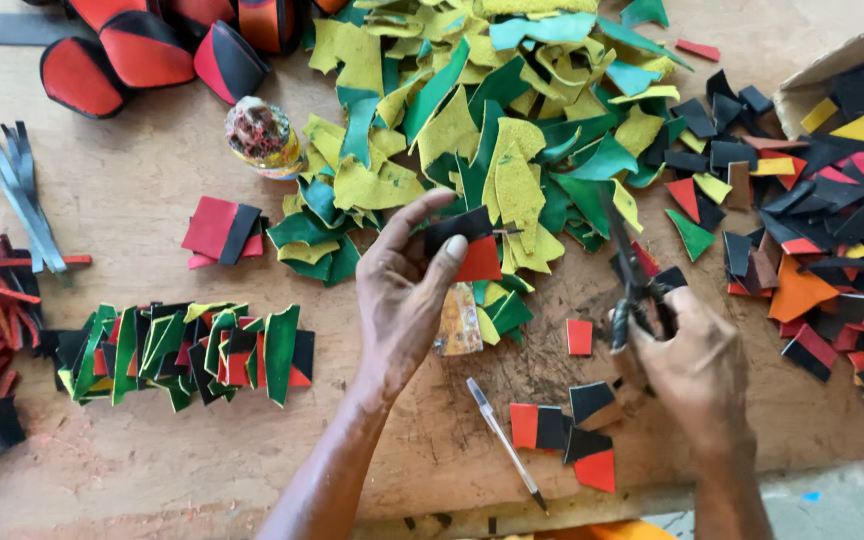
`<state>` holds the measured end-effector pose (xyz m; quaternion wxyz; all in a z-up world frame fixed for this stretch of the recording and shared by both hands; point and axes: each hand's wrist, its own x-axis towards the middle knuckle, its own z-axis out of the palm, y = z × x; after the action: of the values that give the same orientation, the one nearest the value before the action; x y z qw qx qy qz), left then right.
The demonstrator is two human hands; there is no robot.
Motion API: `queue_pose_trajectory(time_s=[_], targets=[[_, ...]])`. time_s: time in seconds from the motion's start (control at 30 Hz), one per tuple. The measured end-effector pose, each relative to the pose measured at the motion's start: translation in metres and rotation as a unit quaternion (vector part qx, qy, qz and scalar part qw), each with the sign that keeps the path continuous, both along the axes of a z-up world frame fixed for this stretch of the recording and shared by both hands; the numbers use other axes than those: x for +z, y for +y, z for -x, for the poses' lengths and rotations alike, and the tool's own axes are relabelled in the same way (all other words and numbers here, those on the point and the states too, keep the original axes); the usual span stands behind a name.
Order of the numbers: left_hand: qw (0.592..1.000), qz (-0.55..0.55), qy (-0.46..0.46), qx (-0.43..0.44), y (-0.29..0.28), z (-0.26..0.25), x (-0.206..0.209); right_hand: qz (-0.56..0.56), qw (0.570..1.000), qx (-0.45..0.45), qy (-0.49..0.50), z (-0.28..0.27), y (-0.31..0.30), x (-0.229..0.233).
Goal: The person uses shears to cut small pieces of red, black, and green material on a wooden workbench. They repeatedly pick up pieces, trim them, and place them into a growing stack. The workspace contains piles of cut scraps and finished red-and-black items nearby.
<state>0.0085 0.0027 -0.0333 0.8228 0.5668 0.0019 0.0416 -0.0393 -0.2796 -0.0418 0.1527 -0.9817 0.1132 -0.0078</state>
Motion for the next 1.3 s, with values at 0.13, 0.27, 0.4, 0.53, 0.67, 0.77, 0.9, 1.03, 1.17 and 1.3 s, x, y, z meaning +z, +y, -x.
queue_pose_trajectory(time_s=[0.13, 0.27, 0.4, 0.53, 0.67, 0.77, 0.9, 1.03, 1.17, 1.3], targets=[[1.0, -0.015, -0.024, -0.003, 0.001, -0.002, -0.006, 0.095, 0.99, 0.074, -0.07, 0.004, -0.009, 0.012], [0.995, -0.092, -0.033, -0.029, 0.001, 0.002, -0.008, -0.041, 0.976, 0.127, -0.171, 0.002, 0.008, 0.037], [0.969, -0.246, 0.015, -0.001, -0.005, 0.003, -0.014, -0.194, 0.936, 0.242, -0.165, -0.039, 0.051, 0.024], [0.947, -0.32, 0.032, 0.027, 0.005, -0.004, -0.021, -0.134, 0.913, 0.324, -0.209, -0.088, 0.084, -0.006], [0.939, -0.341, 0.018, 0.041, 0.014, -0.003, -0.029, -0.074, 0.931, 0.313, -0.171, -0.105, 0.101, -0.017], [0.906, -0.411, -0.027, 0.1, 0.018, -0.007, -0.033, -0.063, 0.923, 0.311, -0.219, -0.094, 0.101, -0.004], [0.9, -0.419, -0.019, 0.117, 0.022, -0.007, -0.035, -0.205, 0.904, 0.349, -0.14, -0.048, 0.082, 0.033], [0.893, -0.437, -0.056, 0.091, 0.025, -0.006, -0.032, -0.277, 0.852, 0.443, -0.03, -0.03, 0.087, 0.041], [0.902, -0.425, -0.045, 0.056, 0.022, -0.005, -0.027, -0.255, 0.94, 0.226, 0.02, -0.061, 0.107, 0.02], [0.97, -0.231, 0.076, 0.0, 0.021, -0.008, -0.034, -0.299, 0.924, 0.227, -0.07, -0.069, 0.116, -0.001]])
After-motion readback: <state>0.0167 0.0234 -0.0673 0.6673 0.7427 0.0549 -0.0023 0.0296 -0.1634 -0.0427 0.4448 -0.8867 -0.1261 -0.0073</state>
